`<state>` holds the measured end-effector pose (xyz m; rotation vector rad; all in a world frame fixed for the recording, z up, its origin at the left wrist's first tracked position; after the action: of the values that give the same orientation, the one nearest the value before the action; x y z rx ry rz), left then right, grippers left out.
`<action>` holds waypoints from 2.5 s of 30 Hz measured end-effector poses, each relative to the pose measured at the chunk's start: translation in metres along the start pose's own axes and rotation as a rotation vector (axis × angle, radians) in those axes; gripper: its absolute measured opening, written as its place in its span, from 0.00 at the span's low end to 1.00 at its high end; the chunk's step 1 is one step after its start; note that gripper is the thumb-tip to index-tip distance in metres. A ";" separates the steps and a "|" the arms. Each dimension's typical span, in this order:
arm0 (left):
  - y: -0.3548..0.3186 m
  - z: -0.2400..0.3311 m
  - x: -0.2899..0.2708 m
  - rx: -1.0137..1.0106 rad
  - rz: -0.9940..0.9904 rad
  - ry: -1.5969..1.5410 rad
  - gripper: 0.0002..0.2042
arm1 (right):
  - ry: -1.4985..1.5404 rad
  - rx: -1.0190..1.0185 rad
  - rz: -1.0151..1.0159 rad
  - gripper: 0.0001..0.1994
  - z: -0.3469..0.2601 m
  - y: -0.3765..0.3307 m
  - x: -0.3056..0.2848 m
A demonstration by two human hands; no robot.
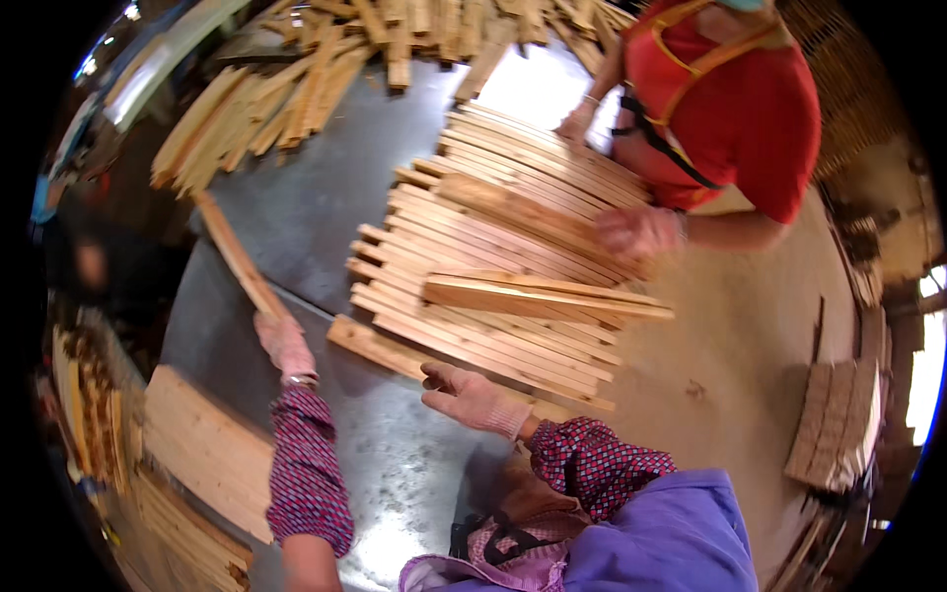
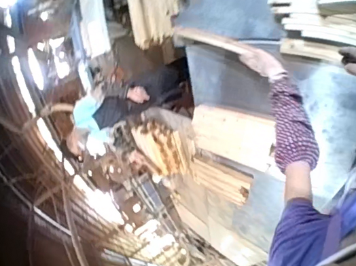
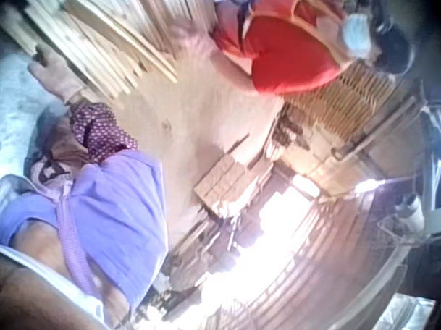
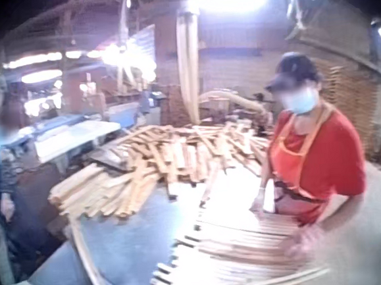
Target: The person repeatedly picks up small wooden planks from a metal table and stacks them into neat piles. Two other workers are visible in the background performing similar tasks. The person aligns the planks and organizes them into uniform stacks throughout the clip.
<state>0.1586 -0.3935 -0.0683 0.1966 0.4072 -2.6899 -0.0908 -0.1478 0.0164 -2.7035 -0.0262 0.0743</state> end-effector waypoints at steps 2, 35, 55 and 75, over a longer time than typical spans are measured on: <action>0.057 -0.020 0.017 0.029 -0.019 0.252 0.22 | 0.007 0.048 0.123 0.27 -0.008 -0.020 -0.032; -0.374 -0.077 -0.086 -0.740 -0.404 -0.346 0.34 | -0.851 0.104 0.093 0.28 0.028 -0.057 -0.046; -0.363 -0.155 -0.157 -0.292 -0.616 0.153 0.21 | -0.177 0.226 -0.034 0.22 0.045 -0.133 0.064; -0.354 -0.100 -0.140 -0.669 -0.642 -0.290 0.25 | -0.319 -0.108 0.005 0.30 0.070 -0.159 0.092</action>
<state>0.1452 -0.0009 -0.0460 -0.6038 1.4266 -2.9001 -0.0040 0.0285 0.0163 -2.7702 -0.1224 0.5175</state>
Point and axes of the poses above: each hand's wrist, its own y-axis towards the middle knuckle, its own x-axis out of the palm, z = x × y, the point moved 4 cm from there along y, towards the middle knuckle, and after that the axes turned 3 degrees about -x, right-handed, at the moved point
